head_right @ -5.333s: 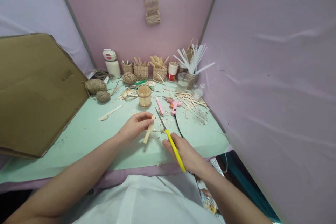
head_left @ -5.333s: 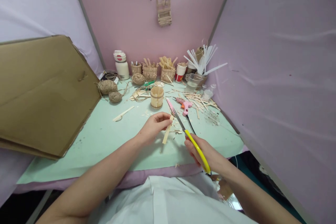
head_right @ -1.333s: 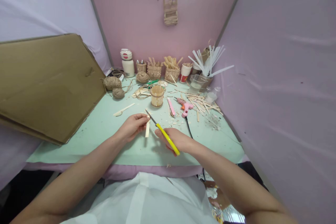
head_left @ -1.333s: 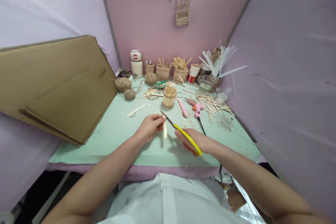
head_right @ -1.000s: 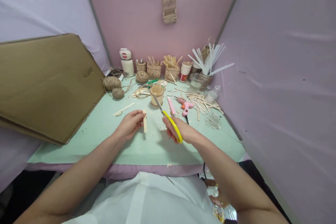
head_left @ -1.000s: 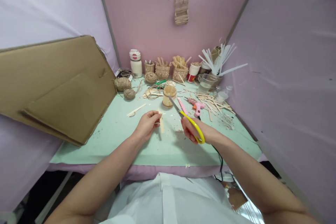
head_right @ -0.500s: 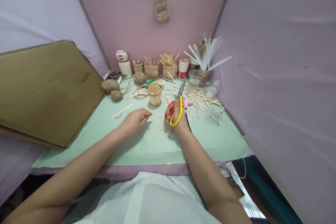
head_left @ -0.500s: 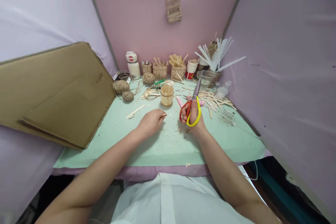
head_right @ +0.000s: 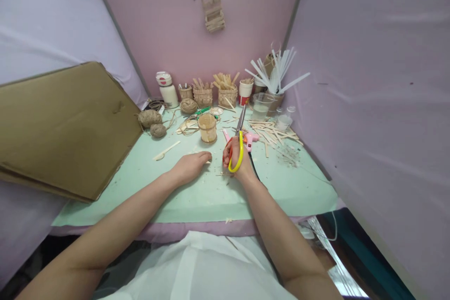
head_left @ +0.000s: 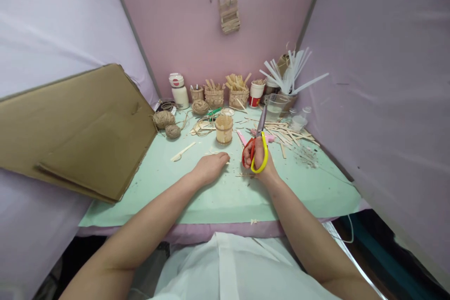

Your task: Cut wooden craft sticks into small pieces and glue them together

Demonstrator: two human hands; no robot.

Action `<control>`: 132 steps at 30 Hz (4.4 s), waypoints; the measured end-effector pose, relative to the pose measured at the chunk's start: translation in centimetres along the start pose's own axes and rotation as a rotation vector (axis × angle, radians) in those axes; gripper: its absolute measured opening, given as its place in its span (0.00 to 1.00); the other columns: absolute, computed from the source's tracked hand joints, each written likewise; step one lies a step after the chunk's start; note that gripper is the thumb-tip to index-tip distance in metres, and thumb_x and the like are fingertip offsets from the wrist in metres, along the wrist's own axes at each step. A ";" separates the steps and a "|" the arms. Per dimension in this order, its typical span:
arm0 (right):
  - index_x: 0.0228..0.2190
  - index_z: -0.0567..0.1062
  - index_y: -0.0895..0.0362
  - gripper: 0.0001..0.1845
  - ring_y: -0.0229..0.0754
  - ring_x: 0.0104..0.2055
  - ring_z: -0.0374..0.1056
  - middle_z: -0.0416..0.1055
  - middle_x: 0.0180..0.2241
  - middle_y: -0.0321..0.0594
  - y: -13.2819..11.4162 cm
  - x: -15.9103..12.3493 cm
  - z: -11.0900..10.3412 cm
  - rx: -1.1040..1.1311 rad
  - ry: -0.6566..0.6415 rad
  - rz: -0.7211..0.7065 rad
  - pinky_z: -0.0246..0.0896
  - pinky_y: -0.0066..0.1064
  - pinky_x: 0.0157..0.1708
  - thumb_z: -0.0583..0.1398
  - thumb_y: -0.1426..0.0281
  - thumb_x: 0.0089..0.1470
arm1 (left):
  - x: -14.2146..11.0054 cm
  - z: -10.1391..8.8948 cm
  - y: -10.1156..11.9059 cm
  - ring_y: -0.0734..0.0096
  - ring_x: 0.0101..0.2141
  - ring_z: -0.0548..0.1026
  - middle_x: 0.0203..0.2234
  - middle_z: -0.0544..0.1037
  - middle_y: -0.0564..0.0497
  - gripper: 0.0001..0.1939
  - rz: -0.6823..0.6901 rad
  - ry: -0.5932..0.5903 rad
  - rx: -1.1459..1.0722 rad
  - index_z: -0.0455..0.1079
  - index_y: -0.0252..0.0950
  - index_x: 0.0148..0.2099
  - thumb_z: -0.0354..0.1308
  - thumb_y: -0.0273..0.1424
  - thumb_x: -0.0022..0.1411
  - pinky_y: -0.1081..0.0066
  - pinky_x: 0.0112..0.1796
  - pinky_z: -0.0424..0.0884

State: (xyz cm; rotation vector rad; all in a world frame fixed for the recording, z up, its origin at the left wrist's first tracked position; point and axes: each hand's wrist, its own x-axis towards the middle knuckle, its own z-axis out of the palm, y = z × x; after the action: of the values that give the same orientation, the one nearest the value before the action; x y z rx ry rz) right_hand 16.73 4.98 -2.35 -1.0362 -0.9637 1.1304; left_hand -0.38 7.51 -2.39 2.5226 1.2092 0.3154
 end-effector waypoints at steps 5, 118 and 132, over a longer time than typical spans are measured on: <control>0.21 0.57 0.54 0.30 0.32 0.10 0.52 0.55 0.11 0.29 0.1 -0.1 -0.1 -0.040 -0.002 0.050 0.47 0.24 0.10 0.45 0.39 0.48 | -0.2 -0.6 -1.1 0.62 0.41 0.71 0.40 0.75 0.45 0.14 -0.104 0.104 0.039 0.69 0.39 0.40 0.45 0.24 0.56 0.69 0.38 0.62; 0.25 0.58 0.54 0.21 0.34 0.19 0.50 0.57 0.19 0.31 -5.7 -9.8 -1.8 -0.825 -0.545 0.191 0.48 0.27 0.17 0.44 0.52 0.59 | -1.8 -1.9 1.9 0.80 0.22 0.64 0.24 0.74 0.51 0.14 -0.145 -0.135 -1.272 0.69 0.32 0.36 0.61 0.36 0.48 0.78 0.21 0.54; 0.24 0.57 0.54 0.20 0.32 0.15 0.48 0.56 0.15 0.28 -6.7 -10.2 -3.4 -0.822 -0.659 0.286 0.44 0.26 0.16 0.43 0.55 0.61 | -2.2 -2.4 1.7 0.81 0.20 0.62 0.21 0.71 0.54 0.10 -0.131 -0.190 -1.196 0.72 0.33 0.34 0.61 0.34 0.50 0.77 0.22 0.54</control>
State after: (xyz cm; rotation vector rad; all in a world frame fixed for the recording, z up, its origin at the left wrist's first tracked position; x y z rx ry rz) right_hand 19.87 -6.26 2.55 -1.5168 -1.9552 1.3793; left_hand -1.32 5.30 0.37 1.3897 0.7323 0.5396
